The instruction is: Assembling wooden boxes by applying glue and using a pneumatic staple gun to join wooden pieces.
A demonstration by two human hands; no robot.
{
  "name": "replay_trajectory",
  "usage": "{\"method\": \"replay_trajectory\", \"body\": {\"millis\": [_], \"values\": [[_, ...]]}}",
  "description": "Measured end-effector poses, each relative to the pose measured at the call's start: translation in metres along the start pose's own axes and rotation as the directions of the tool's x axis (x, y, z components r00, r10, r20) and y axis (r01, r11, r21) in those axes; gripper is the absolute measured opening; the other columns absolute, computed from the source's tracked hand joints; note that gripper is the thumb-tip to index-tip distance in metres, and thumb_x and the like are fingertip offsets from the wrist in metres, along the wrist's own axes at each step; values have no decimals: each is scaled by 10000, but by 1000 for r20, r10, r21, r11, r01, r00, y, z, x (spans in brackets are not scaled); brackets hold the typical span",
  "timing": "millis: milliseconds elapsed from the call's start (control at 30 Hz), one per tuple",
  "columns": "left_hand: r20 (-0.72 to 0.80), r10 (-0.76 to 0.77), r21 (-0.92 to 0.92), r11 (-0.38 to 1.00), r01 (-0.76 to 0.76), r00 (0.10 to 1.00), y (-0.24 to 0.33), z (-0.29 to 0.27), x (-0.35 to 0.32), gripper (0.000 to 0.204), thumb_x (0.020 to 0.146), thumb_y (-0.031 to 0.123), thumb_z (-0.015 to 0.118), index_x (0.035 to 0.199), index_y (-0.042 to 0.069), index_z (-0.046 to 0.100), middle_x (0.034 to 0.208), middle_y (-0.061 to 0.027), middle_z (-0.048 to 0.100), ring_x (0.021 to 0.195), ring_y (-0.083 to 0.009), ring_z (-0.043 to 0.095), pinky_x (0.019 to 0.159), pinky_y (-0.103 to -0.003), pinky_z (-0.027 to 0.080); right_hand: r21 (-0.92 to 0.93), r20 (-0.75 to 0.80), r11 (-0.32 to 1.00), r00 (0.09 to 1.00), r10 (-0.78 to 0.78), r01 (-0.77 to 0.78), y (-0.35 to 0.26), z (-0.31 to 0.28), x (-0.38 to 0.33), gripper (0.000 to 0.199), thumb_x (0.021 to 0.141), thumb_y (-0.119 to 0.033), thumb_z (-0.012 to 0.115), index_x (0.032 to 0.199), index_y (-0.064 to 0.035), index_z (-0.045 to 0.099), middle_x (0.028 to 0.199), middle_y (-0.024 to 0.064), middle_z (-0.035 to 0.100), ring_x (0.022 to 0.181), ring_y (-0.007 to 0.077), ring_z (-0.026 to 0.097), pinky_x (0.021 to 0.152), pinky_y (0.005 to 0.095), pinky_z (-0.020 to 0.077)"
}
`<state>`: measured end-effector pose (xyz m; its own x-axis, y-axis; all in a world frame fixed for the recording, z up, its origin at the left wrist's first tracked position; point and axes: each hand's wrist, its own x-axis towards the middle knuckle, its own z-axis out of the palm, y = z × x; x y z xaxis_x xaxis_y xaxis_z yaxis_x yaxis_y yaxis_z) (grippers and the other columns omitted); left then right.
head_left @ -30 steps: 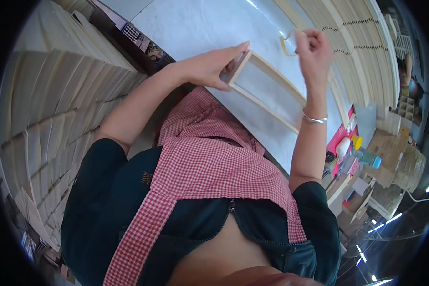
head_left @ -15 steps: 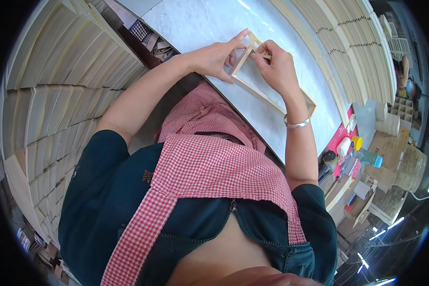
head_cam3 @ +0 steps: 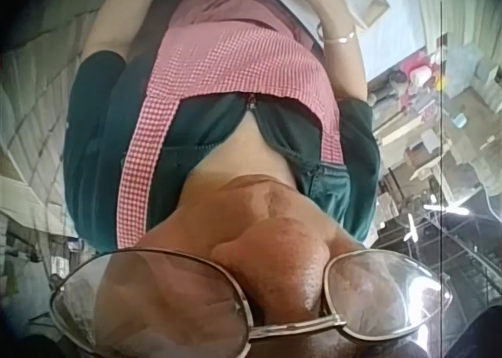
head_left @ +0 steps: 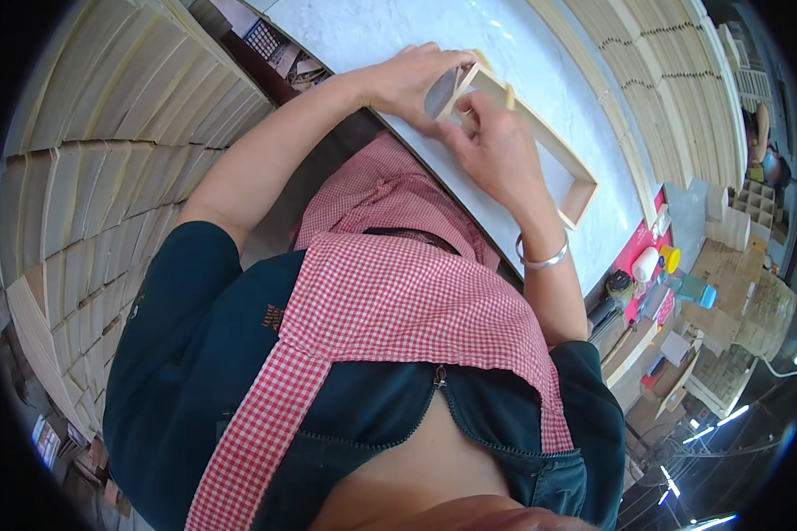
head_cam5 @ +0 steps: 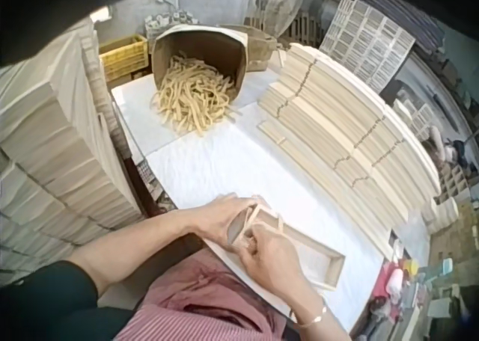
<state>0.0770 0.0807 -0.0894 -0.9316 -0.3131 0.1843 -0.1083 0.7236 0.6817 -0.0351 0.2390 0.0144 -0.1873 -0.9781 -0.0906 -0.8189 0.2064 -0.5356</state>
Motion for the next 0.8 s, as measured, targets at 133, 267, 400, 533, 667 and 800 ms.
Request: {"method": "replay_trajectory", "body": {"millis": [133,267,400,533,667,800], "values": [[10,30,39,999,-30,1000,-3,1,2,1063,540,316,933,1461,111,442,1228,-112,630,1044,-327,589,987,-427,464,18,-44,998,997,-65,65,-9,36,-31,193,898,-109,703,1052,7,709,739,100,661,590,211,572,580,312,472],[27,62,42,997,-63,998,-10,4,7,1024,544,328,931,1434,119,469,1238,-104,612,1049,-308,572,998,-423,449,137,-206,981,973,-103,133,20,53,-64,174,940,-101,664,1059,17,709,818,116,678,606,217,571,580,315,476],[-6,70,27,997,-70,998,-9,6,7,933,547,387,923,1367,142,551,1219,-85,653,1042,-307,600,991,-439,461,84,-298,985,939,170,-151,70,21,-129,137,972,-93,644,981,13,730,720,59,610,586,160,475,560,296,426],[258,-59,-95,992,86,964,-3,-12,9,917,757,521,786,1427,-13,460,1471,-279,422,1369,-468,391,1138,-541,334,-18,-491,894,783,382,-447,134,-23,-189,257,920,-62,670,1167,-3,708,762,21,595,575,116,429,549,258,405],[170,-95,-111,987,114,981,6,-9,6,1040,579,271,877,1495,75,426,1371,-159,536,1183,-338,511,1086,-430,395,80,-455,913,800,391,-401,179,-42,-175,471,846,7,674,1313,-23,626,946,67,614,582,128,488,567,255,455],[144,-121,-123,983,139,982,14,-9,8,1109,524,168,900,1518,99,412,1341,-116,570,1127,-292,548,1073,-392,414,152,-394,943,857,333,-296,216,-34,-158,471,853,37,639,1319,-23,617,997,78,628,642,149,534,621,265,485]]}}
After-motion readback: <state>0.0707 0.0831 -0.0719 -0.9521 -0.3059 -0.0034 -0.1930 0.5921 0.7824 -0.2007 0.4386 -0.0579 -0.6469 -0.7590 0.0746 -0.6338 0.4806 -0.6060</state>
